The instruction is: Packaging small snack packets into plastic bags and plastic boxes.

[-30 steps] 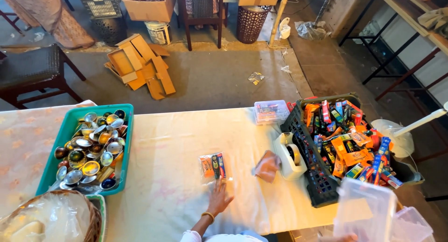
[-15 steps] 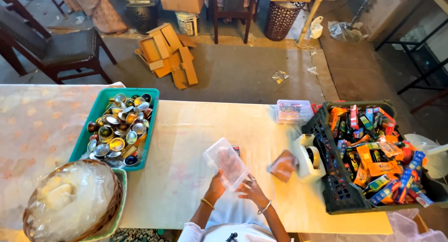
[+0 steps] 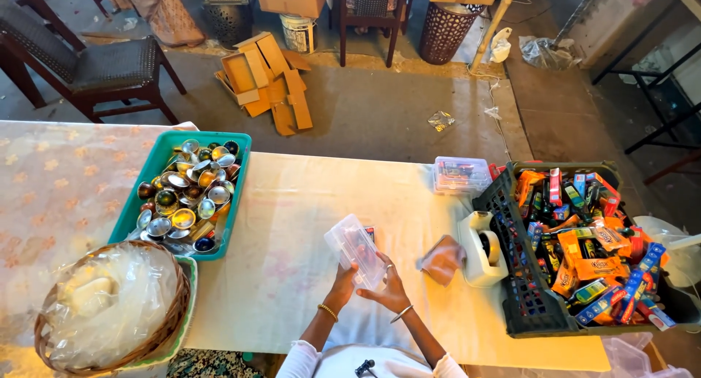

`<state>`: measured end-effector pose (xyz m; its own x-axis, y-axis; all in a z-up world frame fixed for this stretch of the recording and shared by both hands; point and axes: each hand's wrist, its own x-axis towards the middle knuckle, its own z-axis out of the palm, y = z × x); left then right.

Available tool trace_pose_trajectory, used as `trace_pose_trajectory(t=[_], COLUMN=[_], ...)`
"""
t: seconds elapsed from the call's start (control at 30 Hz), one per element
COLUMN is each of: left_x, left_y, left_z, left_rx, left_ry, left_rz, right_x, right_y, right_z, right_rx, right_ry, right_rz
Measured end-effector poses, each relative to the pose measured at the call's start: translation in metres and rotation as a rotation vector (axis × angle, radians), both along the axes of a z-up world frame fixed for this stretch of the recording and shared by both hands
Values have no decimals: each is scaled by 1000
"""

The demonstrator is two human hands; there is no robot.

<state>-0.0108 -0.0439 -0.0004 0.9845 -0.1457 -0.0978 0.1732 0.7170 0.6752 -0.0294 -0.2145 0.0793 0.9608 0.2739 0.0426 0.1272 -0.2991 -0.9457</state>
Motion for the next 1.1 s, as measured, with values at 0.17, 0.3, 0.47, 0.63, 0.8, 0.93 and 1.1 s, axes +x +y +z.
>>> trace_pose_trajectory(t=[0.17,0.3,0.47,0.63,0.8,0.93,1.1], left_x=[-10,-12,-12,-11,-9,-3,-8], left_y=[12,25,34,48,68,81,79], left_z=[27,63,45,52,31,-21,-105], left_rx=[15,-37,-396,-330,-333,-354,-261], left_ry=[-34,90,-1,-131,56,264,429], left_rz=[35,-59,-195,-169,114,387,436], right_x=[14,44,62,57,50,43,40], right_y=[-13,-27,-27,-14,-33,-36,5], right_z=[-17,-50,-54,-93,-177,-202,-166], right_rx=[176,320,365,1094,792,499,573], right_ry=[214,130,433,858,957,1020,1066], right_rz=[60,2,-185,23,-328,-255,-178])
